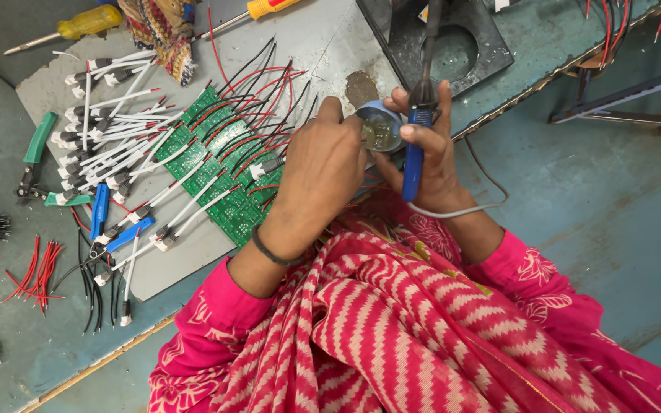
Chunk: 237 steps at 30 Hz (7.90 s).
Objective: The person solders red and black wires onto green circuit boards at a workbench. They hold a soldering iron in one hand, position wire ends on the board pads with the other, dip wires into a small flux cup, and work across multiple boards, with many wired boards and connectors laid out on the bench.
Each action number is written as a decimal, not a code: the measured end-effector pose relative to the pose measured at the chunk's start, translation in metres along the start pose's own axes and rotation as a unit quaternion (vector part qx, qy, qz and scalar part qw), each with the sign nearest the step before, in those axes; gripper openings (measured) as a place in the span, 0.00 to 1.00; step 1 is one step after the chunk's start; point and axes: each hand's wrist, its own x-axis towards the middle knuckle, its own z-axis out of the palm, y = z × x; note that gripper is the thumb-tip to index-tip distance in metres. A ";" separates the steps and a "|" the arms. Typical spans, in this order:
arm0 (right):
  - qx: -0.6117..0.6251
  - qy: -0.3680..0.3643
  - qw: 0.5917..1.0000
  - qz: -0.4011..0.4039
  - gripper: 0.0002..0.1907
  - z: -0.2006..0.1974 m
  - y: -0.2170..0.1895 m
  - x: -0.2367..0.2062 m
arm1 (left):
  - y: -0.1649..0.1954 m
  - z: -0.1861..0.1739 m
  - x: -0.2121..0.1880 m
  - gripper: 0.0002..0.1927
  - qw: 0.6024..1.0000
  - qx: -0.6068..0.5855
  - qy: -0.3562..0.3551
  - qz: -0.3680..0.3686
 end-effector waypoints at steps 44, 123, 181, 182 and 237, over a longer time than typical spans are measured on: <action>0.211 -0.017 0.977 0.008 0.53 -0.021 -0.024 0.011 | 0.000 -0.042 -0.082 0.05 0.973 -0.207 0.104 -0.023; 0.181 0.185 0.956 0.136 0.29 -0.066 0.023 0.002 | -0.048 -0.041 -0.193 0.05 0.876 -0.202 0.337 -0.278; 0.141 0.081 0.963 0.213 0.17 -0.046 0.036 0.040 | -0.054 -0.006 -0.187 0.07 0.878 -0.217 0.335 -0.262; 0.155 0.089 0.957 0.227 0.18 -0.046 0.038 0.040 | -0.053 -0.006 -0.187 0.07 0.878 -0.218 0.336 -0.263; 0.513 0.063 0.789 0.332 0.20 -0.084 0.038 0.020 | -0.047 0.004 -0.140 0.04 0.893 -0.249 0.314 -0.205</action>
